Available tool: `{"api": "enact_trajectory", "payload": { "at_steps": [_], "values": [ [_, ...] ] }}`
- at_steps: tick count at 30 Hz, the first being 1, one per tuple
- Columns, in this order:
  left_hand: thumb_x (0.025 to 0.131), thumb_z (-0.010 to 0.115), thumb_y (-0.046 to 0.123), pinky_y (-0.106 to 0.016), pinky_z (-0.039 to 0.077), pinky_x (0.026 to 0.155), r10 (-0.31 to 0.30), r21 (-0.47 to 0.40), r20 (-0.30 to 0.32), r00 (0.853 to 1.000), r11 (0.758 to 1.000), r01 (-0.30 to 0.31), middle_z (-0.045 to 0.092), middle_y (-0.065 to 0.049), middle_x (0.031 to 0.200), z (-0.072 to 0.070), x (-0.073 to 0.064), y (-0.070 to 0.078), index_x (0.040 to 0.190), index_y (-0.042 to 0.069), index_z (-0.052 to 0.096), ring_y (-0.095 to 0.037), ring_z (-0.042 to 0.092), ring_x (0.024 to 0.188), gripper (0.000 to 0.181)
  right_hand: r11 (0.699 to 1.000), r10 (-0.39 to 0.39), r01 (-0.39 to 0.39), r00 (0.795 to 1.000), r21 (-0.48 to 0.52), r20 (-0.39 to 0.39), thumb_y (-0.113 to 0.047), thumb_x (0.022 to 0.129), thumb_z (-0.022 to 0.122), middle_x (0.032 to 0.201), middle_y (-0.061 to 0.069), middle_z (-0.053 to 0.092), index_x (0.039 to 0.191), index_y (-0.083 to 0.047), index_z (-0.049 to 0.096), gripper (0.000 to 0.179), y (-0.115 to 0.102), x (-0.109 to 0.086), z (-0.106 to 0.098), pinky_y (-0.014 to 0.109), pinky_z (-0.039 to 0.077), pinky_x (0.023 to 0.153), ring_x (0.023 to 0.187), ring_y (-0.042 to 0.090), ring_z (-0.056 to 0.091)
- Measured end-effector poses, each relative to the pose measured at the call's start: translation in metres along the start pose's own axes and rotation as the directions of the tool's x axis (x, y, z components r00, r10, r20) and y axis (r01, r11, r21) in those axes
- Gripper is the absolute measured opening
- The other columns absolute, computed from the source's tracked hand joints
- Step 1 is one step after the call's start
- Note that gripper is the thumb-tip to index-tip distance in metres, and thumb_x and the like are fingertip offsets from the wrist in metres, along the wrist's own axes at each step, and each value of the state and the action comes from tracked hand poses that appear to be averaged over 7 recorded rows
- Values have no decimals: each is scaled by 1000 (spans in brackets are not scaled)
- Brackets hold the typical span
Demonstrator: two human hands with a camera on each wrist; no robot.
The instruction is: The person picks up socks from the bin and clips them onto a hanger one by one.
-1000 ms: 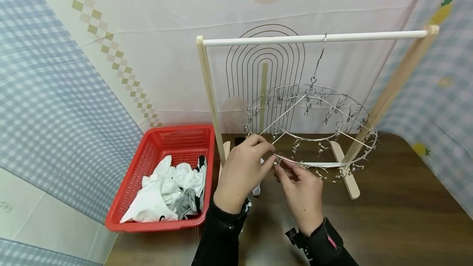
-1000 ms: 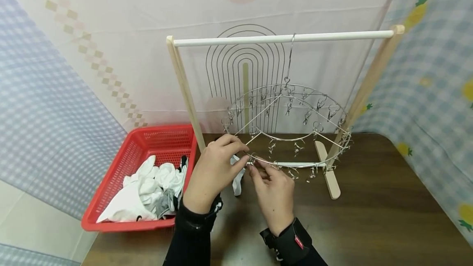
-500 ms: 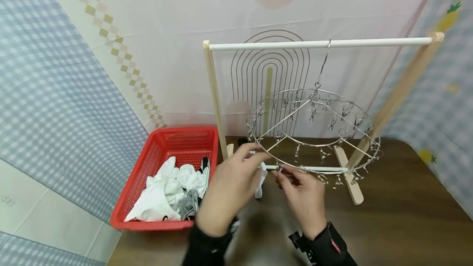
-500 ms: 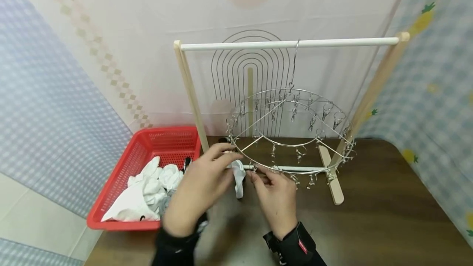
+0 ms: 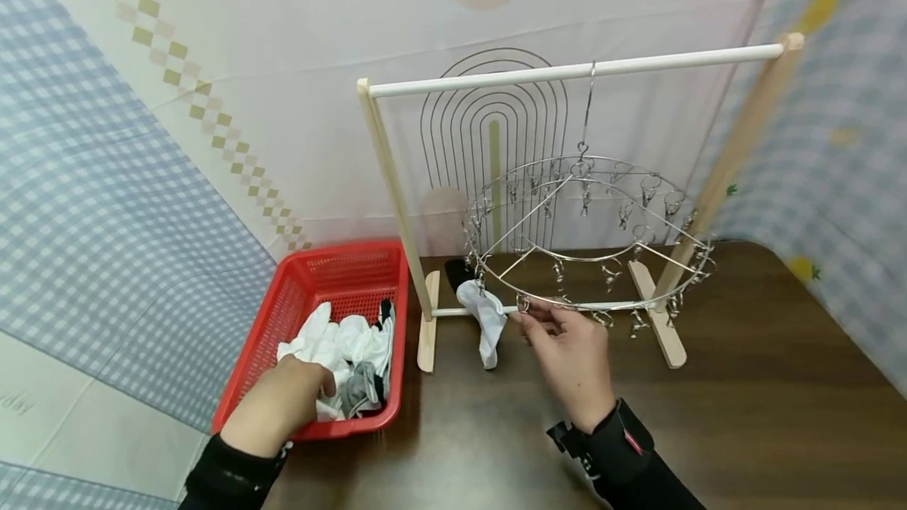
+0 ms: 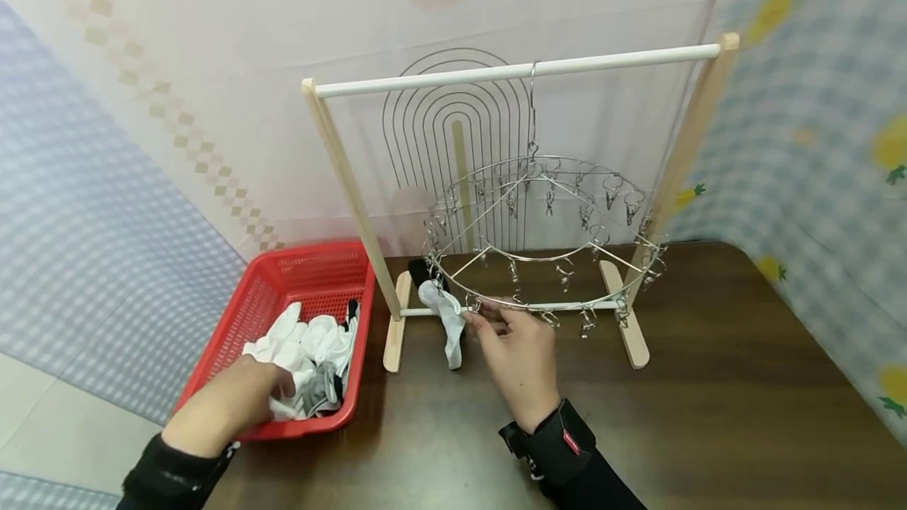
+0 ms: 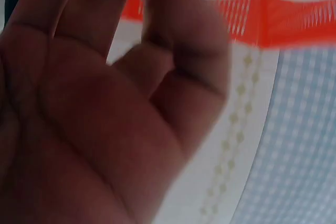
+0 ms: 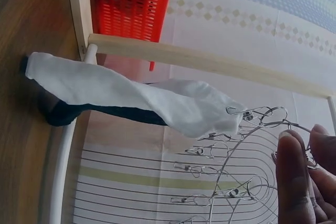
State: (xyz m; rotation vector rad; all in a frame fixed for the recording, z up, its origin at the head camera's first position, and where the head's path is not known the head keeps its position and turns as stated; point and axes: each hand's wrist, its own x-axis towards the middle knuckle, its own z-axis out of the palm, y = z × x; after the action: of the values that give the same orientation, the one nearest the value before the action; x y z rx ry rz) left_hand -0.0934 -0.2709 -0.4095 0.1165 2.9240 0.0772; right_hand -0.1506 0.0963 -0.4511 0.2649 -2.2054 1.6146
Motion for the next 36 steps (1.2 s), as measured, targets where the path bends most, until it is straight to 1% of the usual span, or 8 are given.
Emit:
{"api": "enact_trajectory", "payload": {
  "at_steps": [4, 9, 12, 16, 19, 23, 28, 36],
  "values": [
    [73, 96, 8, -47, 51, 69, 54, 46, -79, 995, 998, -51, 70, 3, 74, 1, 1, 3, 68, 27, 74, -23, 59, 81, 30, 1000, 29, -29, 999, -8, 21, -2, 97, 87, 99, 16, 88, 116, 1, 85, 20, 0, 1, -2, 17, 63, 71, 76, 9, 81],
    [91, 93, 16, -45, 50, 74, 132, 17, -228, 965, 991, -132, 68, 9, 78, -28, -6, -1, 79, 24, 69, -20, 59, 89, 28, 999, 35, -36, 999, 2, 32, 2, 95, 88, 97, 15, 88, 118, 1, 85, 23, -6, 1, -5, 22, 65, 69, 74, 9, 80],
    [95, 89, 9, -32, 54, 79, 248, -108, -440, 863, 940, -325, 69, 15, 88, -46, -12, 1, 94, 24, 67, -10, 64, 93, 26, 1000, 27, -27, 999, -5, 36, 2, 94, 88, 93, 14, 87, 116, 1, 85, 22, -7, 2, -5, 22, 65, 67, 71, 11, 79],
    [89, 88, -5, -16, 55, 76, 381, -179, -670, 637, 750, -637, 75, 14, 93, -65, -14, 35, 108, 21, 71, 0, 69, 86, 36, 1000, 29, -28, 999, -11, 39, -1, 93, 90, 85, 13, 85, 111, 1, 86, 18, -9, 4, -9, 22, 64, 65, 67, 9, 76],
    [89, 90, -6, -16, 60, 77, 438, -232, -683, 584, 628, -743, 83, 5, 100, -69, -6, 80, 119, 13, 77, -2, 73, 85, 38, 999, 46, -47, 998, 22, 52, -2, 94, 90, 81, 14, 83, 106, 1, 87, 13, -11, 5, -12, 23, 63, 64, 66, 3, 72],
    [98, 87, 5, -19, 63, 77, 524, -356, -535, 663, 572, -739, 83, 1, 101, -58, 14, 128, 119, 11, 80, 2, 70, 84, 23, 995, 58, -63, 996, 72, 62, -2, 95, 88, 84, 13, 84, 104, 1, 87, 9, -13, 3, -14, 23, 62, 65, 69, 4, 73],
    [100, 82, 9, -19, 60, 76, 516, -442, -332, 789, 654, -614, 81, 2, 94, -37, 37, 152, 103, 14, 79, 5, 67, 82, 6, 995, 62, -68, 995, 78, 81, -1, 95, 87, 95, 14, 87, 105, 1, 87, 10, -13, -1, -12, 22, 62, 72, 78, 2, 75],
    [90, 83, 6, -22, 55, 71, 435, -426, -347, 831, 716, -553, 81, 3, 87, -32, 66, 170, 95, 15, 80, -3, 69, 77, 10, 956, 199, -222, 971, 194, 129, 3, 99, 80, 111, 25, 84, 108, 6, 84, 10, -19, 3, -18, 21, 59, 83, 92, 2, 74]
  ]
}}
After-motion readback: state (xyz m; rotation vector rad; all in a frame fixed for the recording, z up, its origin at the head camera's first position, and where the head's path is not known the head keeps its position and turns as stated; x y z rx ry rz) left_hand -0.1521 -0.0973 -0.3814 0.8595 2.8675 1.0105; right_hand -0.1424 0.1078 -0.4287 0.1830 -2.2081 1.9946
